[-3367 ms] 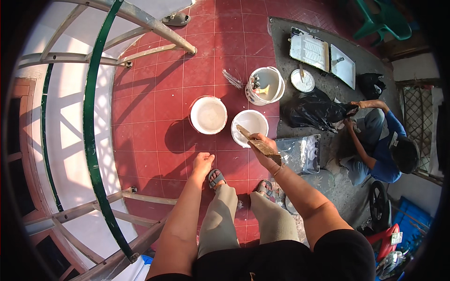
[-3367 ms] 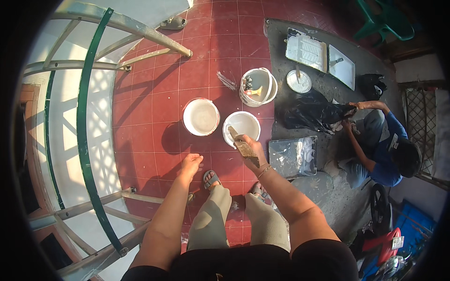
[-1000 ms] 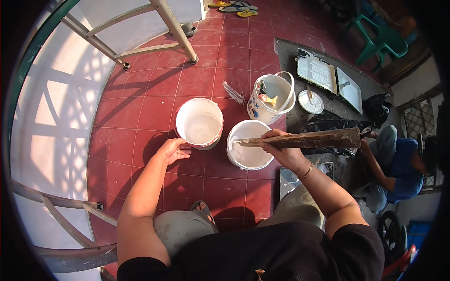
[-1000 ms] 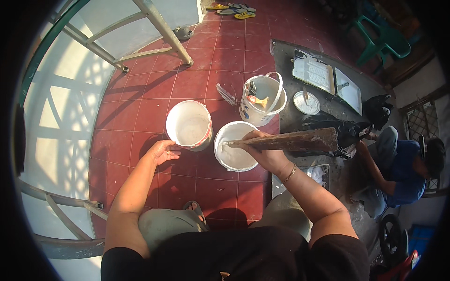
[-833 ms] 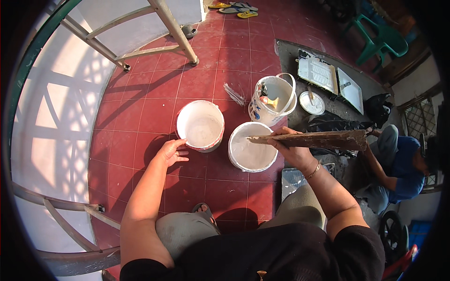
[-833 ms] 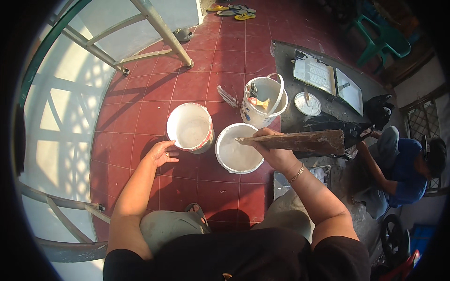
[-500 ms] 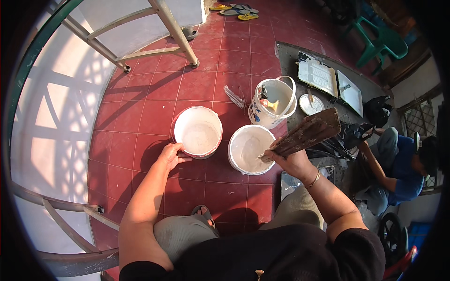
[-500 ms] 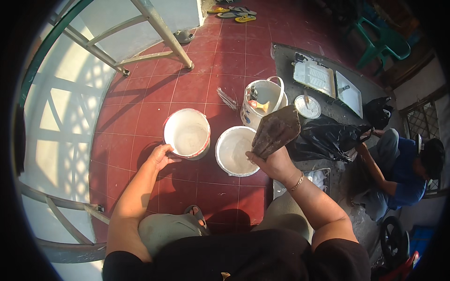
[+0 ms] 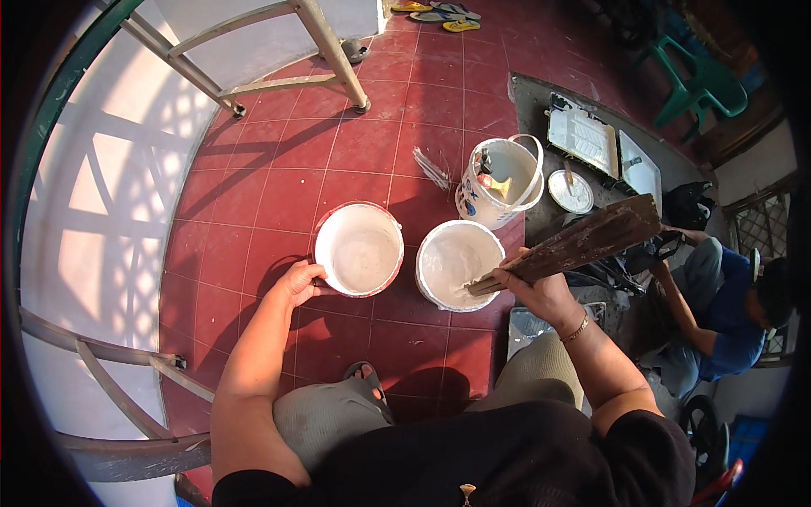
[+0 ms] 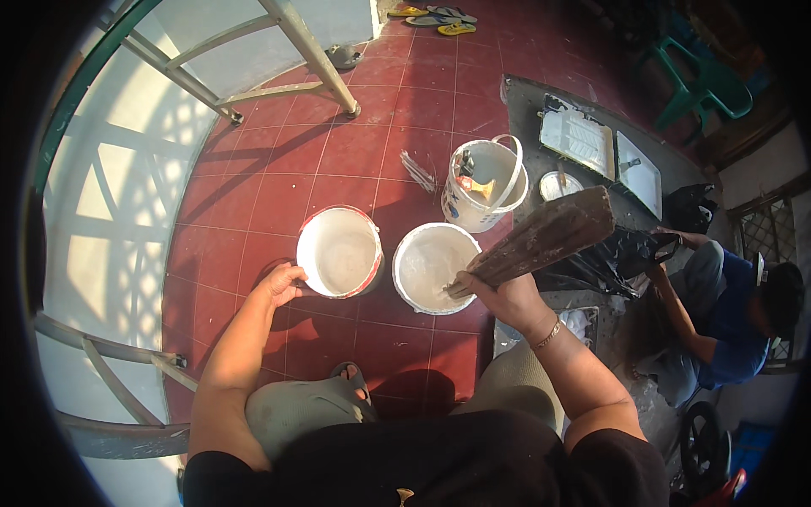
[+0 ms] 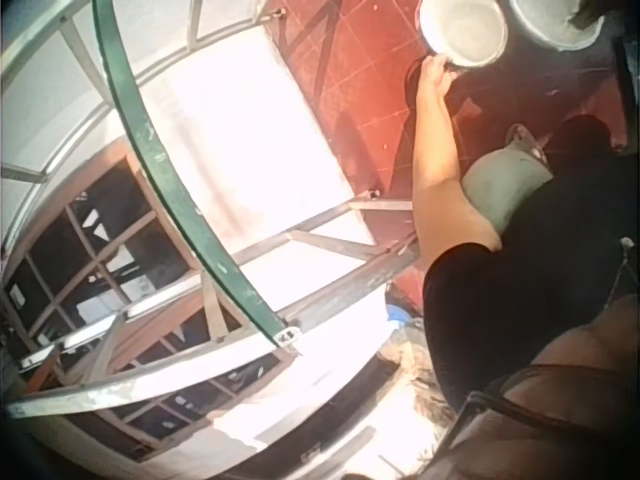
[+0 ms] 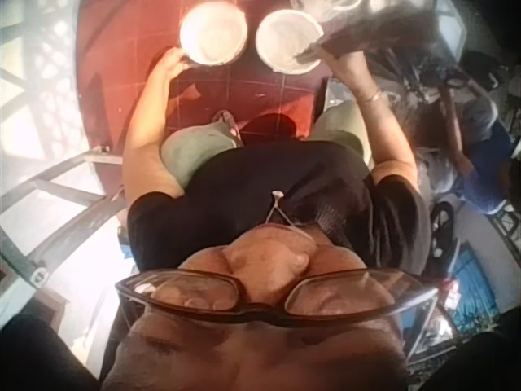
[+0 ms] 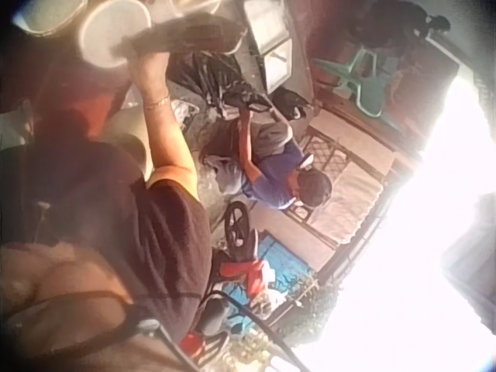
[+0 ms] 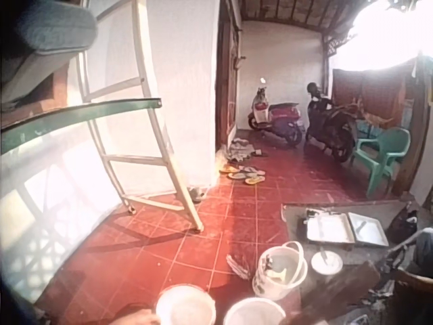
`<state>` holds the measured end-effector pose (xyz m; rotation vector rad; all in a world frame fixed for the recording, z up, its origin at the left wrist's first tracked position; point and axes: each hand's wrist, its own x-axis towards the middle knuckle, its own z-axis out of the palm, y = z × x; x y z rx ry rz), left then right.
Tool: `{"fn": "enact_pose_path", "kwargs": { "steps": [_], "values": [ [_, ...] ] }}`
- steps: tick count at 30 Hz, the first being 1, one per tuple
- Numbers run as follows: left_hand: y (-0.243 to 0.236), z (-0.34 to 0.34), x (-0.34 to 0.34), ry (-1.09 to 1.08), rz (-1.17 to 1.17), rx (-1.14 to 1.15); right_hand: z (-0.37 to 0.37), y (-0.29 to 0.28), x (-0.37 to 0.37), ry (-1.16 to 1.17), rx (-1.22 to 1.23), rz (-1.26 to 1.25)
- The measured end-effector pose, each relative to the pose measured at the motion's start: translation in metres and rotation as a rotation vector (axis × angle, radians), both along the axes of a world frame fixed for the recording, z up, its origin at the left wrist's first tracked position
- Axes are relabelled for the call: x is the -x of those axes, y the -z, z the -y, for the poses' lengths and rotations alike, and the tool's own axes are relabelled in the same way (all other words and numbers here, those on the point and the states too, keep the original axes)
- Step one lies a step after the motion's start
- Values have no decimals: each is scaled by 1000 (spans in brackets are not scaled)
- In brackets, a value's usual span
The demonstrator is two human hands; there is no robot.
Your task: The person mixes white paint in a bucket using a wooden stick, pours liquid between buckets, and unties a plastic bag containing white powder.
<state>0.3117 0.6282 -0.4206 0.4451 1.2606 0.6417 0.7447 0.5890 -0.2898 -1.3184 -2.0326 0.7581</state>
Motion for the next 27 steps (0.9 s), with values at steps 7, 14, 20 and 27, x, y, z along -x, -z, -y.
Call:
{"fn": "enact_pose_path", "kwargs": {
  "steps": [7, 14, 20, 27],
  "values": [
    [1, -1, 5, 34, -167, -18, -17, 13, 20, 81, 14, -123],
    [-20, 2, -8, -36, -128, -17, -6, 4, -17, 115, 28, -78],
    [-5, 1, 11, 8, -230, -17, 5, 7, 17, 74, 169, -155],
    [-9, 3, 2, -12, -186, -47, -19, 19, 1, 138, 5, -126]
  ]
}}
